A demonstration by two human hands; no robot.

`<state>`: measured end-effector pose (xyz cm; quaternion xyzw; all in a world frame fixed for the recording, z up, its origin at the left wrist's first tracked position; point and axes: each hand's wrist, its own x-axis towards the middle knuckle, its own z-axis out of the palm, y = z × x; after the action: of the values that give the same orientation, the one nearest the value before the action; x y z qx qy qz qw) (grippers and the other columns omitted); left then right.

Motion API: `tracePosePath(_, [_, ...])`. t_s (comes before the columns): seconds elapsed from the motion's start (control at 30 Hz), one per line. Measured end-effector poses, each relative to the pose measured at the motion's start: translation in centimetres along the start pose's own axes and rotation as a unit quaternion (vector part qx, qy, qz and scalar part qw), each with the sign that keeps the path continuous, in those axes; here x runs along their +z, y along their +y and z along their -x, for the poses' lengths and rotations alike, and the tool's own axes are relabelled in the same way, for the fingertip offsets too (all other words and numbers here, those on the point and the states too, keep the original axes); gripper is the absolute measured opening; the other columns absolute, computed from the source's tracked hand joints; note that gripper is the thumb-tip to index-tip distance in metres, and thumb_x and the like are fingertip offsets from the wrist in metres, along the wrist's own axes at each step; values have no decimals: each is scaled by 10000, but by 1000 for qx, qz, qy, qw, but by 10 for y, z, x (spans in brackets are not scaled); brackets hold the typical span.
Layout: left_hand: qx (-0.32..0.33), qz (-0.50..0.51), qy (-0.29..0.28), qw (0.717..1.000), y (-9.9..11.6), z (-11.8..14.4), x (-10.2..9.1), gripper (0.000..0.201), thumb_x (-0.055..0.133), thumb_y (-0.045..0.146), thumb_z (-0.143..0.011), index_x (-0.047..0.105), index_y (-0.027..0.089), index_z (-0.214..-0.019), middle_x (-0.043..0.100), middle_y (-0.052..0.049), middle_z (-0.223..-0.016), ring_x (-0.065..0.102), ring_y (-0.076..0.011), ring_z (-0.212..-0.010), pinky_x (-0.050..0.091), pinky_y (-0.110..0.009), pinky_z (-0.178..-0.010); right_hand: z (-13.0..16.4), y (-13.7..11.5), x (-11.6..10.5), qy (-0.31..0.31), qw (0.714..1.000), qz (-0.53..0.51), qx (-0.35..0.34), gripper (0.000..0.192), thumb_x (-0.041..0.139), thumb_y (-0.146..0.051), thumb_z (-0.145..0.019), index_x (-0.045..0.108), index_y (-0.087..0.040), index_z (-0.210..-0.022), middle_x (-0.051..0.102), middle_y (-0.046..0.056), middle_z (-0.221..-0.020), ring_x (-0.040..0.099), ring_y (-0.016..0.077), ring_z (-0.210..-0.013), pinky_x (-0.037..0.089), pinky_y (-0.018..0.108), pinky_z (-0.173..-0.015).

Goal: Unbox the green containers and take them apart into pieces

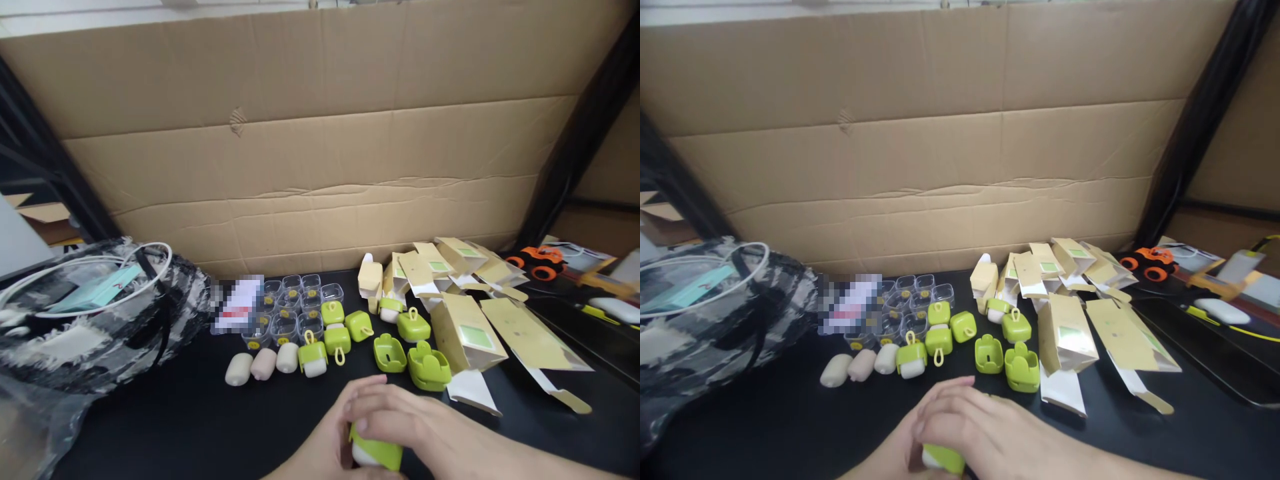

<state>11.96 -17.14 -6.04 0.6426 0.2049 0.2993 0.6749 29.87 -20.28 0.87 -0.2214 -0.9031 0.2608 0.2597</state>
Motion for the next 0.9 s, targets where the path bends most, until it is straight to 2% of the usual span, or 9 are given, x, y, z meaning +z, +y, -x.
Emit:
tracePosePath(0.1, [0, 22, -6, 1000, -2, 2, -1, 733, 768, 317, -646, 437, 232, -1295, 466, -103, -1356, 396, -291, -1281, 254, -459, -1085, -3, -2, 0, -18, 999, 31, 10, 321, 535, -127, -831, 508, -103, -1150, 598, 180, -1153, 529, 227, -1127, 428, 331, -973])
tracePosePath(0.3, [-23, 74, -37, 996, -6, 5, -2, 795, 744, 318, -689, 341, 298, -1374, 395, -48, -1436, 336, -271, -1325, 265, -439, -1092, -5, -10, -6, -55, 995, 84, 15, 241, 501, -140, -865, 546, -144, -1102, 608, 129, -1125, 546, 196, -1068, 431, 290, -958])
tracePosePath(0.47, [5, 72, -29, 997, -5, 7, 0, 752, 727, 293, -715, 353, 310, -1367, 363, -36, -1455, 282, -260, -1351, 220, -422, -1112, -7, -11, -6, -51, 995, 83, 6, 184, 480, -116, -864, 546, -178, -1024, 620, 88, -1048, 540, 174, -1046, 399, 299, -991])
tracePosePath(0.57, [5, 83, -43, 996, 6, 6, 3, 718, 704, 281, -740, 349, 319, -1363, 385, -28, -1438, 300, -257, -1342, 232, -418, -1102, -7, -9, -4, -47, 997, 65, 12, 196, 475, -103, -857, 537, -186, -1023, 610, 83, -1044, 529, 174, -1051, 402, 319, -983])
tracePosePath(0.7, [-41, 77, -97, 991, 32, 2, 7, 558, 687, 265, -750, 469, 247, -1264, 505, -47, -1285, 420, -276, -1243, 304, -408, -1034, -1, -5, -7, -40, 998, 14, 37, 319, 535, -60, -790, 524, -191, -1080, 585, 64, -1057, 533, 154, -1018, 454, 264, -881])
tracePosePath(0.77, [-73, 74, -109, 989, 40, 2, 6, 494, 695, 287, -740, 515, 196, -1191, 547, -50, -1162, 473, -257, -1163, 332, -367, -984, 3, -2, -11, -39, 997, -13, 58, 335, 606, -82, -757, 538, -216, -1056, 589, 33, -1017, 553, 145, -949, 469, 238, -814])
tracePosePath(0.83, [-109, 88, -113, 984, 42, 5, 3, 555, 719, 314, -717, 464, 194, -1195, 579, -30, -1023, 541, -196, -1015, 377, -311, -882, 7, 2, -17, -21, 996, -40, 73, 360, 680, -156, -738, 536, -229, -1059, 587, 24, -1013, 561, 150, -927, 468, 242, -804])
tracePosePath(0.9, [-122, 107, -103, 981, 40, 8, -2, 604, 737, 347, -697, 386, 202, -1167, 608, -2, -867, 567, -129, -797, 394, -260, -744, 10, 9, -22, 37, 994, -54, 83, 411, 684, -226, -754, 504, -248, -1123, 562, 36, -1073, 543, 176, -994, 447, 284, -865])
